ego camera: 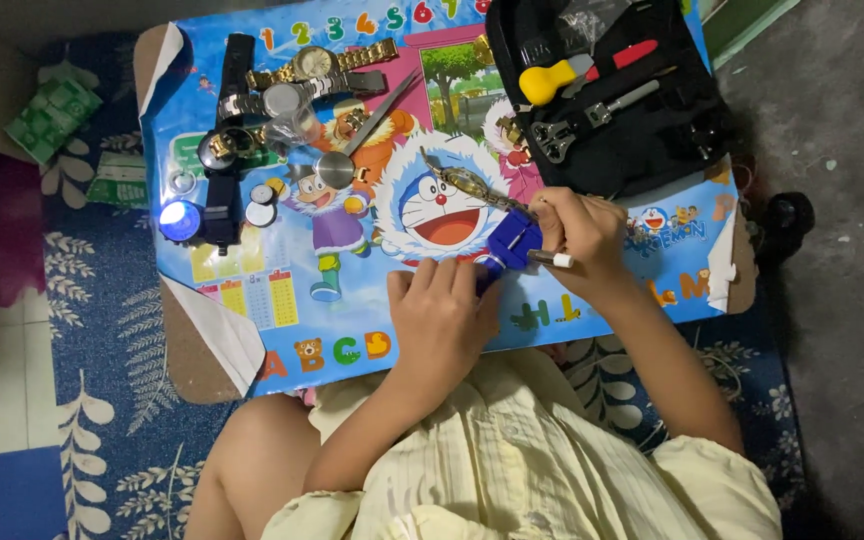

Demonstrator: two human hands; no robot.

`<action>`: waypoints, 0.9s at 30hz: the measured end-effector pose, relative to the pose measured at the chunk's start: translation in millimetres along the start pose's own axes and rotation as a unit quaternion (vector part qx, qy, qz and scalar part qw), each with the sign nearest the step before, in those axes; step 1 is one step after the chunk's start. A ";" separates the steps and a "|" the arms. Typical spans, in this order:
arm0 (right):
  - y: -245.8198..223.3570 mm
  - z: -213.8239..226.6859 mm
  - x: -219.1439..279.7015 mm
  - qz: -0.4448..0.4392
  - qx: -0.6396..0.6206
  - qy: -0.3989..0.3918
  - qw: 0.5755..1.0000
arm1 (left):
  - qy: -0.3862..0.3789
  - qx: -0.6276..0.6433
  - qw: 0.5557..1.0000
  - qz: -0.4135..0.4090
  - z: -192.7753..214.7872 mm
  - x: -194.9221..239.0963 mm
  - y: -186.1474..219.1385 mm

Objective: The person sits on the floor at a low table, using a blue watch holder and various tools to repair a gold wristwatch. They manipulate the watch band and case, using a screwdriver and tweezers to adjust components.

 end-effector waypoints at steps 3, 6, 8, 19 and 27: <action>0.6 2.6 -2.0 -0.007 -0.005 0.005 1.000 | -0.025 -0.004 1.000 0.003 -3.8 -4.4 -4.3; -3.1 4.2 -7.6 -0.013 -0.019 0.003 1.000 | -0.091 0.022 0.995 0.015 -15.9 2.5 -7.6; -3.4 4.4 -8.8 -0.014 -0.027 -0.001 1.000 | -0.137 0.061 0.988 0.031 -25.0 7.4 -7.5; -1.6 3.8 -5.8 -0.014 -0.018 -0.010 1.000 | -0.102 0.043 0.993 0.033 -27.8 16.7 -3.6; -0.2 4.4 -4.3 -0.009 -0.018 -0.002 1.000 | -0.078 0.004 0.997 0.006 -25.4 10.1 13.2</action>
Point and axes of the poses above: each hand's wrist, its own x-axis away from the middle knuckle, its own z-axis out of the back of the hand, y = z × x, the point moved 10 cm from there along -x, towards the middle knuckle, and after that the axes turned 11 degrees about y, right-handed, at the moved point
